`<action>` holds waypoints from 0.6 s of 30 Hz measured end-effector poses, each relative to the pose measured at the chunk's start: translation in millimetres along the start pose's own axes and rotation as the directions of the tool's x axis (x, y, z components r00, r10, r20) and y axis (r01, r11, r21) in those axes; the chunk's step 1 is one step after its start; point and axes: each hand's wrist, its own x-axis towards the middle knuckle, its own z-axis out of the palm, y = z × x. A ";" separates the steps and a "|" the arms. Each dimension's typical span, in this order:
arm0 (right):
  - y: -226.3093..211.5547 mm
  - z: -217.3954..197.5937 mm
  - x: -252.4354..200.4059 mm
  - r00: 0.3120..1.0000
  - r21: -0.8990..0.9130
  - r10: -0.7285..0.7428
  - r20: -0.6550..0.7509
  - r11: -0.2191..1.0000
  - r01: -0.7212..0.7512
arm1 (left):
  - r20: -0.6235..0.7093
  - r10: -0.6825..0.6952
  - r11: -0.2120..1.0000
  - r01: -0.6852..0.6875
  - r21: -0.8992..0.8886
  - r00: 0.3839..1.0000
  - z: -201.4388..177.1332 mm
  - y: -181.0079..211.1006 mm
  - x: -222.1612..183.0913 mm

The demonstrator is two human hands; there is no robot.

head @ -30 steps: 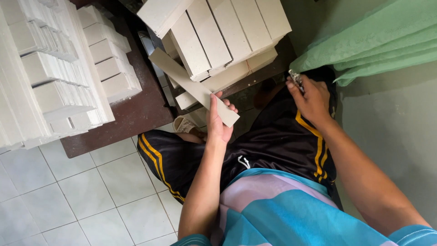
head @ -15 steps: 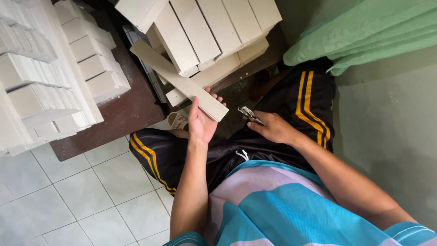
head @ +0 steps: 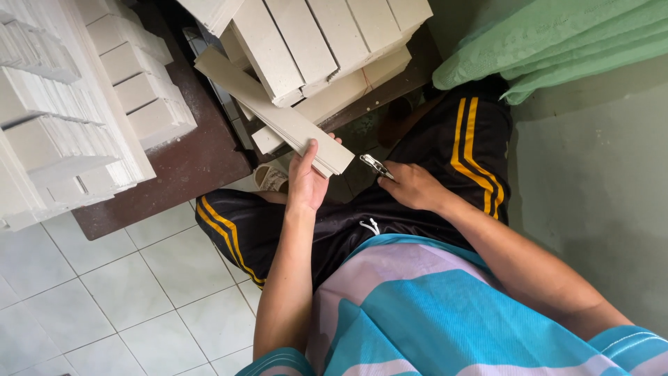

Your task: Using a manual hole puncher to create holes in stacks of cardboard sheets.

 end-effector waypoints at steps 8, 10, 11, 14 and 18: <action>2.0 -5.5 10.6 1.000 -0.036 0.018 0.009 0.999 -0.018 | -0.090 0.051 0.998 -0.047 0.049 0.995 22.3 2.5 -6.9; -1.2 -6.8 12.3 1.000 -0.032 0.013 0.012 0.999 -0.013 | -0.138 0.066 0.997 -0.059 0.052 0.988 32.4 6.2 -10.0; -3.1 -6.9 11.7 1.000 -0.030 0.015 0.013 0.999 -0.015 | -0.140 0.063 0.997 -0.056 0.053 0.988 36.8 7.3 -12.3; -9.9 -8.7 10.5 1.000 -0.021 0.022 -0.004 1.000 -0.022 | -0.178 0.072 0.996 -0.061 0.068 0.981 43.4 7.4 -14.7; -24.8 -17.6 5.9 1.000 0.001 0.010 0.006 1.000 -0.010 | -0.274 0.105 0.991 -0.078 0.107 0.956 38.2 0.6 -9.0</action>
